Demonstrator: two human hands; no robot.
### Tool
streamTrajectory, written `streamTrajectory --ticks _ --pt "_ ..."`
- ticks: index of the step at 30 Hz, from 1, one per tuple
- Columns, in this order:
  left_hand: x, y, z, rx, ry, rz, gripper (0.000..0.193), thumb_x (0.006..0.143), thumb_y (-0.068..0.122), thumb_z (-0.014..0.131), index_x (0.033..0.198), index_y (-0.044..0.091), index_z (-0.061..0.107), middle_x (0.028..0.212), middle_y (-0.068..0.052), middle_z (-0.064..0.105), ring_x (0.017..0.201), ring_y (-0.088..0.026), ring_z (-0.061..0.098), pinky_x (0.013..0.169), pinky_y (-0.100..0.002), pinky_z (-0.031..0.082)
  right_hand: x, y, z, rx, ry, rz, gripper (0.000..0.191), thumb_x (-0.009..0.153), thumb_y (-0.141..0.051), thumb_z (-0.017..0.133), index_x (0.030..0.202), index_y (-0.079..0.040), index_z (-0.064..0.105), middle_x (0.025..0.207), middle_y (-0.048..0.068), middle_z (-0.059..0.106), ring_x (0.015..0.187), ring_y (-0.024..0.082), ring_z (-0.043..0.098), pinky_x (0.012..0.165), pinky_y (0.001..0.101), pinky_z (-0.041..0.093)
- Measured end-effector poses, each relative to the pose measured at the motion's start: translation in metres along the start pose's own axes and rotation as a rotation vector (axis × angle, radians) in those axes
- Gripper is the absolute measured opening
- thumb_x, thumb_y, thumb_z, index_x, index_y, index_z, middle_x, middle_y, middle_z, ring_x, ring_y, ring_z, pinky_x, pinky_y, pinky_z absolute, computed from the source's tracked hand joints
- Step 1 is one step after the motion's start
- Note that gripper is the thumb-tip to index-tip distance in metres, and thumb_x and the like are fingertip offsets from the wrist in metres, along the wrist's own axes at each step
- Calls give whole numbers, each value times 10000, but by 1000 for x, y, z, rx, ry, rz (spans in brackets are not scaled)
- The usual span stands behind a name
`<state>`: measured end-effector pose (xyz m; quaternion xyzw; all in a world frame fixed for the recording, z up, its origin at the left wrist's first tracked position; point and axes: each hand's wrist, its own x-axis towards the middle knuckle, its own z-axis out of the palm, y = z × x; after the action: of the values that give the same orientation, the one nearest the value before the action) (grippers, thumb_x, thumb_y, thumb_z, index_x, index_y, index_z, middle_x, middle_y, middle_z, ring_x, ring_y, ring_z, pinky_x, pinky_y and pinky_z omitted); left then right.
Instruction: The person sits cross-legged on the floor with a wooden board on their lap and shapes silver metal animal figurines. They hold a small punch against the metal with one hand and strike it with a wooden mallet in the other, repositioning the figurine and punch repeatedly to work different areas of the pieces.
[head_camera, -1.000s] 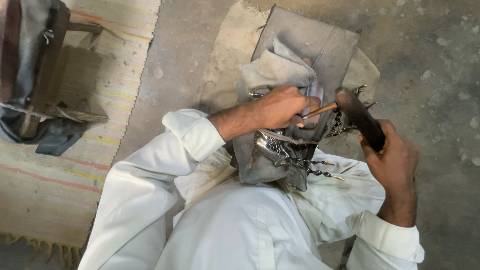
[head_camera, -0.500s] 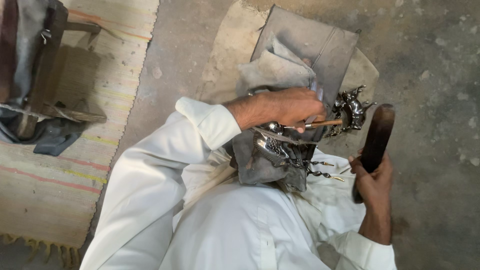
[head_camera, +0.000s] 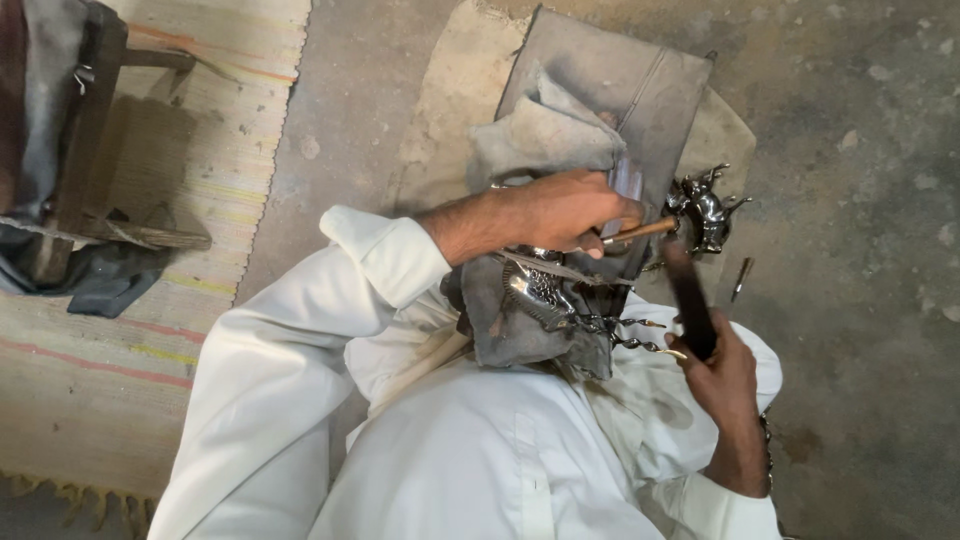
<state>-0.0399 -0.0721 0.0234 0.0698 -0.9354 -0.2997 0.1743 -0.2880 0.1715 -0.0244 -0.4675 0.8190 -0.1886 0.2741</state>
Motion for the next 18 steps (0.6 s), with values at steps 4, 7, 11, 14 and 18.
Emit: streamTrajectory --ticks 4,7,11,14,18 --pt "-7 2 -2 -30 -55 -97 366 796 242 857 1080 132 653 812 -90 727 899 -366 697 786 -527 498 10 -7 4 262 221 -175 377 918 -246 803 1160 -30 611 866 89 690 773 154 621 720 345 501" --pt "-5 4 -2 -7 -89 -123 375 813 248 839 1111 135 642 818 -83 732 916 -352 708 793 -522 506 20 -20 -4 361 272 -268 400 955 -257 794 1240 -51 604 907 94 700 812 164 661 741 340 503" --pt "-8 9 -2 28 -55 -109 397 791 237 847 1105 118 634 801 -96 736 891 -359 708 751 -530 500 19 -37 -37 -115 306 -303 355 964 -245 802 1225 -70 637 854 121 703 742 279 701 719 403 509" --pt "-14 15 -1 -51 -7 -192 374 808 193 820 1130 134 638 797 -85 746 854 -329 736 753 -508 521 22 -52 -55 -294 229 -323 312 934 -196 794 1198 -96 661 801 132 694 720 327 688 703 436 499" --pt "-22 24 -2 -7 62 -261 362 827 169 820 1133 110 635 732 -120 724 817 -366 724 737 -533 510 30 -70 -73 -265 200 -318 286 937 -212 783 1160 -106 640 763 123 659 686 321 678 697 462 491"
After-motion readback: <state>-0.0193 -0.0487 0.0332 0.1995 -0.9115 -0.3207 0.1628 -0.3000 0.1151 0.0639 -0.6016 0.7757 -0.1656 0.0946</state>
